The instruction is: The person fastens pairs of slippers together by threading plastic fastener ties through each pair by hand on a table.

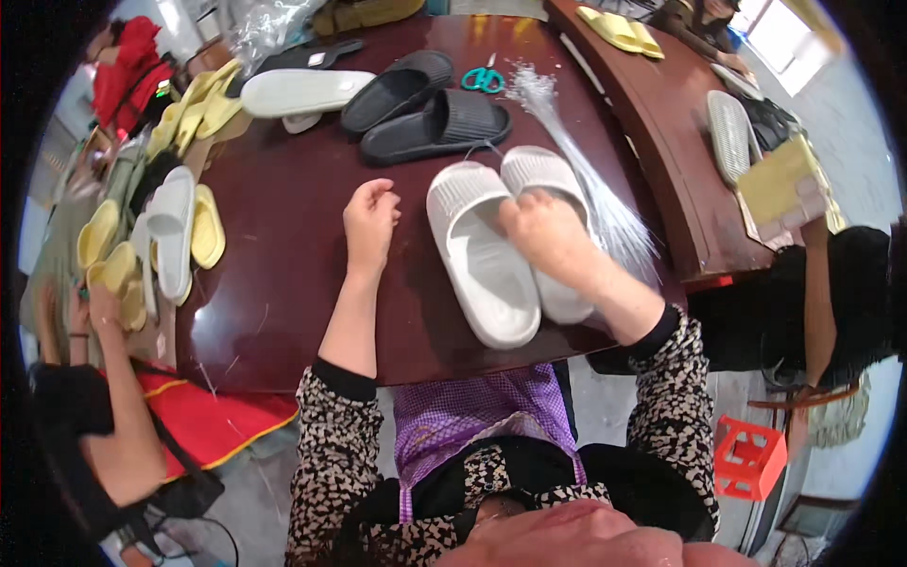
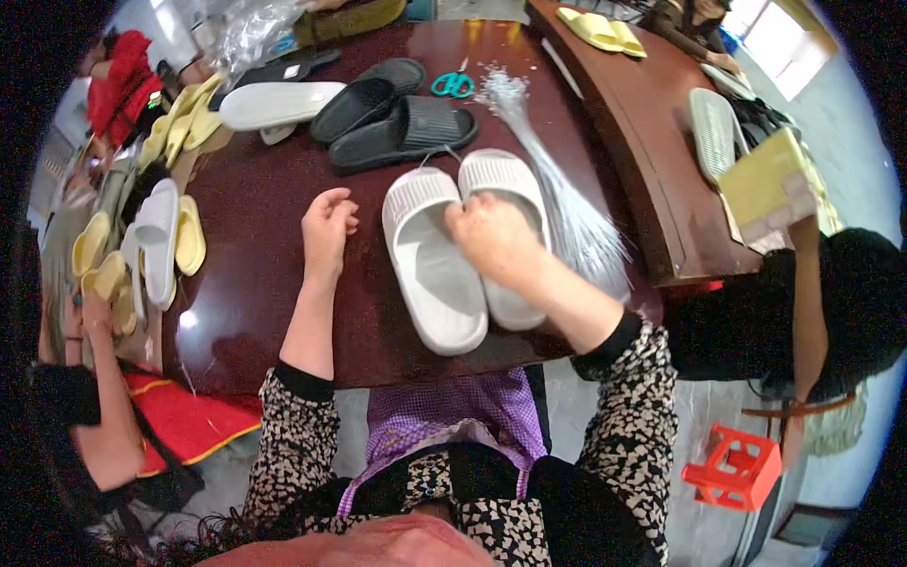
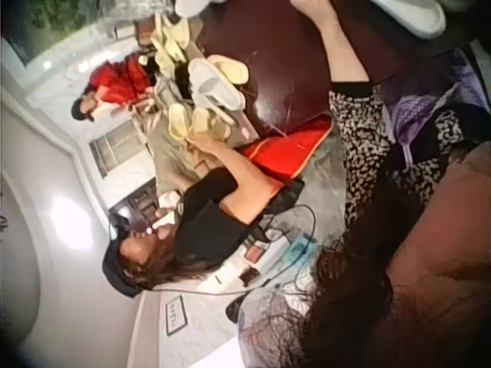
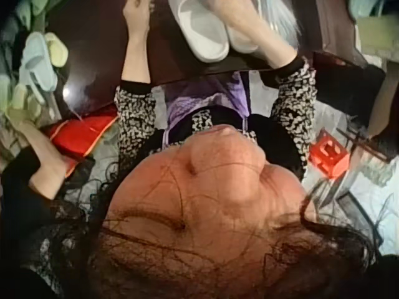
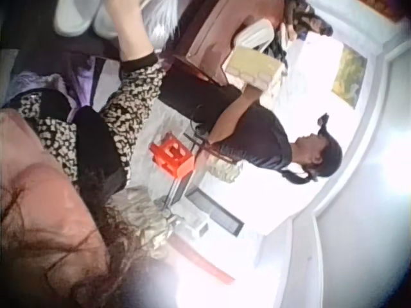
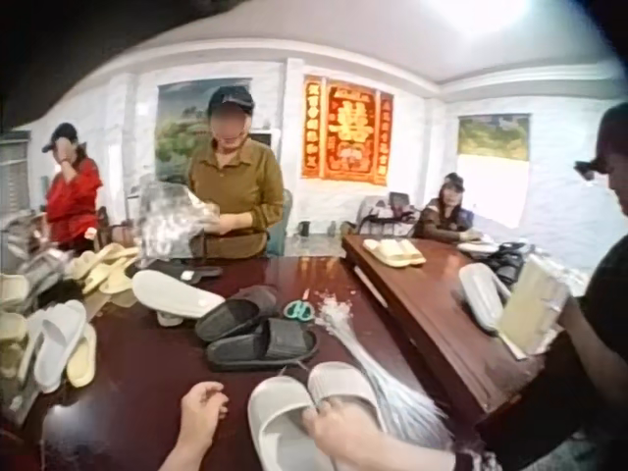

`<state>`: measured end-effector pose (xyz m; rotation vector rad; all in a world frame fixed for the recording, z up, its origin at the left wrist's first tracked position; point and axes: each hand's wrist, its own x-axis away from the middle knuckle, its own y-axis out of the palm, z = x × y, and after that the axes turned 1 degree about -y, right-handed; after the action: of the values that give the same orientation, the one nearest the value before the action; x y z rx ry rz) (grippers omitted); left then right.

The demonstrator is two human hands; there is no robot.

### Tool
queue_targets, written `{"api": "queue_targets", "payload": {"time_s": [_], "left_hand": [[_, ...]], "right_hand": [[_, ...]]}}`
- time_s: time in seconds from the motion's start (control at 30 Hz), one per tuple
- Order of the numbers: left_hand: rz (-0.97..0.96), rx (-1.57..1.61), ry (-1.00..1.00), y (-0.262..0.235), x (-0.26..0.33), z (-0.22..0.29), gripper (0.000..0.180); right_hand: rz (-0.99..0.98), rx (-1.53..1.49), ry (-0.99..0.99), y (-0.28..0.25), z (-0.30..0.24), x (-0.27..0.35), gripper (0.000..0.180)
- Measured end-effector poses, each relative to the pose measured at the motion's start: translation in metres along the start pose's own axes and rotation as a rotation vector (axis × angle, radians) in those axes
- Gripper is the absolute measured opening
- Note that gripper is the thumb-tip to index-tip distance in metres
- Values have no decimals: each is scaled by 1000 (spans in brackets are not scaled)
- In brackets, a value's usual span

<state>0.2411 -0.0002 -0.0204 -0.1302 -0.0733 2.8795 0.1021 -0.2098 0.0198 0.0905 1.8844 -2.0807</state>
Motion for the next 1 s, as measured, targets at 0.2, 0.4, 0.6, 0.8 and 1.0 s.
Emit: {"api": "queue_targets", "payload": {"time_s": [0.2, 0.4, 0.6, 0.8, 1.0], "left_hand": [[18, 101, -52, -1, 8, 3, 18], [-30, 133, -134, 2, 9, 8, 16], [-25, 158, -133, 5, 13, 10, 15], [-34, 139, -133, 12, 10, 1, 14], [-78, 96, -177, 17, 16, 1, 17]], "right_hand": [[-151, 169, 310, -40, 145, 5, 22], [12, 340, 606, -86, 261, 27, 24], [3, -258, 238, -55, 165, -55, 26], [-209, -62, 99, -12, 90, -160, 37], [-114, -36, 100, 36, 72, -227, 45]]}}
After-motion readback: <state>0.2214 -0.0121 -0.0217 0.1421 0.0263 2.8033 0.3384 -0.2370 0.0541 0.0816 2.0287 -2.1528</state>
